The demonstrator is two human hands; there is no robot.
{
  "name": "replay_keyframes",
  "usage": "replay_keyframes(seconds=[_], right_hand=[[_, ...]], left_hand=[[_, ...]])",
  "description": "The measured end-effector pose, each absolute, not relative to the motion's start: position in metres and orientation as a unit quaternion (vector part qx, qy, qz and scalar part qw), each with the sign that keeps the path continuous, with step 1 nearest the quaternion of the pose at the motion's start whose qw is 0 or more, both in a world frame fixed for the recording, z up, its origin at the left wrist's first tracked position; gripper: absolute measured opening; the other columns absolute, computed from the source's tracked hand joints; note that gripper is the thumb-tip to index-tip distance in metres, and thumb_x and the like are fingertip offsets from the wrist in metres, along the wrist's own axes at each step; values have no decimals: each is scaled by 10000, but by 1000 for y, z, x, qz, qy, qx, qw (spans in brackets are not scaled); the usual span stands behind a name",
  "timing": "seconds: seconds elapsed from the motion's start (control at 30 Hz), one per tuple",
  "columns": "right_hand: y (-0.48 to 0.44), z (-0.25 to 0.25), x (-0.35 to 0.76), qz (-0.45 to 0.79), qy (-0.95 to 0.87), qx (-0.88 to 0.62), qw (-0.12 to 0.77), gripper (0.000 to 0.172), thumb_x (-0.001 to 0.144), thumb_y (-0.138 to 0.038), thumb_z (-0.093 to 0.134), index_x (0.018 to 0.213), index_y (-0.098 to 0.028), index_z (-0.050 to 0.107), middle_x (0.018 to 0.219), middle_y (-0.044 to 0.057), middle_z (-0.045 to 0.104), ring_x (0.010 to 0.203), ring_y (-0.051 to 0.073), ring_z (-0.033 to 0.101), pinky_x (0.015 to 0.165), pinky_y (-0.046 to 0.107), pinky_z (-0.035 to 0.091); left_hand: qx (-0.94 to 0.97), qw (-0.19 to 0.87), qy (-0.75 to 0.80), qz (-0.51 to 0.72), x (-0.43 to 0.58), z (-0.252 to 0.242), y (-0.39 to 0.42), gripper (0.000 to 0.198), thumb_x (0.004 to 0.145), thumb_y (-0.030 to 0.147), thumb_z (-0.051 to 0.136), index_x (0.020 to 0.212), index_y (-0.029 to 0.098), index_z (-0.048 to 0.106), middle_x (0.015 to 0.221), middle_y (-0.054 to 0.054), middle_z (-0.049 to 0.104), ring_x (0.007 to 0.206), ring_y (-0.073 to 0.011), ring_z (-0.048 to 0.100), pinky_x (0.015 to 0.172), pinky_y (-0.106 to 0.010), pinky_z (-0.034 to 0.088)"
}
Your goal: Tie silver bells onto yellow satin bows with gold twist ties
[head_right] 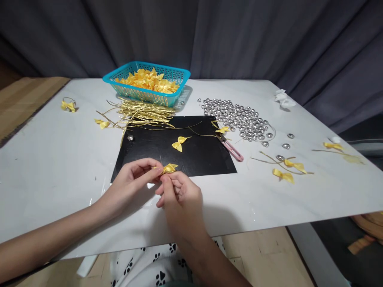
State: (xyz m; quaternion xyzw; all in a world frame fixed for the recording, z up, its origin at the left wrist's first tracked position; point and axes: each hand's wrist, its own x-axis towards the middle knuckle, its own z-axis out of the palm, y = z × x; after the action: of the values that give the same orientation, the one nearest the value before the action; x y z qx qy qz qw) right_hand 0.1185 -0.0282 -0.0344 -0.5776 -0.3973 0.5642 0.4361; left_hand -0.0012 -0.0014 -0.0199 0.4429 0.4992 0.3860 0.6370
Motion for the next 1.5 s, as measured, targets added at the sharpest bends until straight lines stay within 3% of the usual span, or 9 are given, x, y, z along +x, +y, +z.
replay_keyframes(seconds=[0.43, 0.67, 0.87, 1.0, 1.13, 1.23, 1.3, 1.4, 1.5], right_hand=[[-27, -36, 115, 548, -418, -582, 432, 198, 826, -290, 522, 668, -172, 508, 518, -51, 545, 434, 60, 510, 470, 175, 421], [-35, -34, 121, 421, -510, -626, 414, 172, 812, -299, 505, 725, -182, 598, 664, 26, 611, 659, 143, 596, 471, 201, 410], [-39, -34, 123, 380, -533, -622, 430, 125, 789, -272, 567, 752, -185, 648, 781, 46, 630, 710, 153, 619, 691, 292, 494], [-41, -27, 124, 343, -531, -647, 427, 121, 769, -272, 589, 716, -185, 654, 679, 27, 595, 616, 136, 570, 558, 247, 440], [-34, -22, 135, 477, -456, -628, 413, 153, 744, -317, 614, 693, -173, 610, 521, -28, 509, 432, 68, 395, 415, 196, 301], [-26, -22, 146, 548, -409, -599, 416, 175, 717, -347, 648, 718, -180, 596, 426, -73, 402, 393, 55, 321, 396, 180, 253], [-22, -22, 152, 588, -371, -562, 448, 173, 703, -339, 657, 725, -183, 587, 470, -73, 435, 384, 39, 295, 399, 180, 250], [-23, -20, 152, 679, -318, -461, 475, 133, 689, -281, 616, 671, -171, 544, 709, -28, 566, 370, 8, 259, 383, 194, 244], [-28, -21, 146, 735, -296, -399, 461, 151, 693, -274, 563, 615, -174, 480, 664, -38, 517, 369, 16, 236, 381, 204, 232]], left_hand=[[488, 607, 499, 381, -2, -21, -4, 157, 816, 274, 583, 706, 162, 589, 588, 15, 588, 572, -95, 566, 562, -210, 434], [449, 596, 530, 403, -2, -23, -4, 128, 796, 253, 605, 725, 148, 587, 716, 17, 568, 680, -86, 530, 660, -203, 427], [448, 595, 522, 415, -3, -24, -4, 131, 786, 276, 610, 724, 162, 588, 721, 16, 553, 699, -103, 505, 662, -220, 401], [430, 577, 533, 445, -6, -26, 0, 102, 753, 255, 637, 710, 169, 601, 684, 19, 550, 666, -109, 484, 642, -230, 382], [434, 568, 538, 447, -7, -26, 2, 95, 746, 244, 644, 707, 164, 611, 683, 14, 561, 671, -115, 487, 651, -235, 378], [439, 564, 543, 441, -7, -24, 2, 95, 756, 242, 634, 714, 160, 611, 680, 15, 559, 671, -113, 486, 652, -233, 373], [447, 563, 542, 434, -6, -23, 2, 101, 763, 246, 625, 712, 160, 605, 681, 14, 556, 660, -111, 479, 639, -231, 366], [470, 561, 538, 420, -6, -21, 0, 119, 774, 246, 610, 695, 158, 598, 682, 12, 550, 654, -109, 474, 622, -227, 363], [476, 560, 534, 418, -5, -19, -1, 114, 770, 224, 607, 676, 160, 595, 675, 14, 550, 647, -107, 481, 620, -225, 372]])
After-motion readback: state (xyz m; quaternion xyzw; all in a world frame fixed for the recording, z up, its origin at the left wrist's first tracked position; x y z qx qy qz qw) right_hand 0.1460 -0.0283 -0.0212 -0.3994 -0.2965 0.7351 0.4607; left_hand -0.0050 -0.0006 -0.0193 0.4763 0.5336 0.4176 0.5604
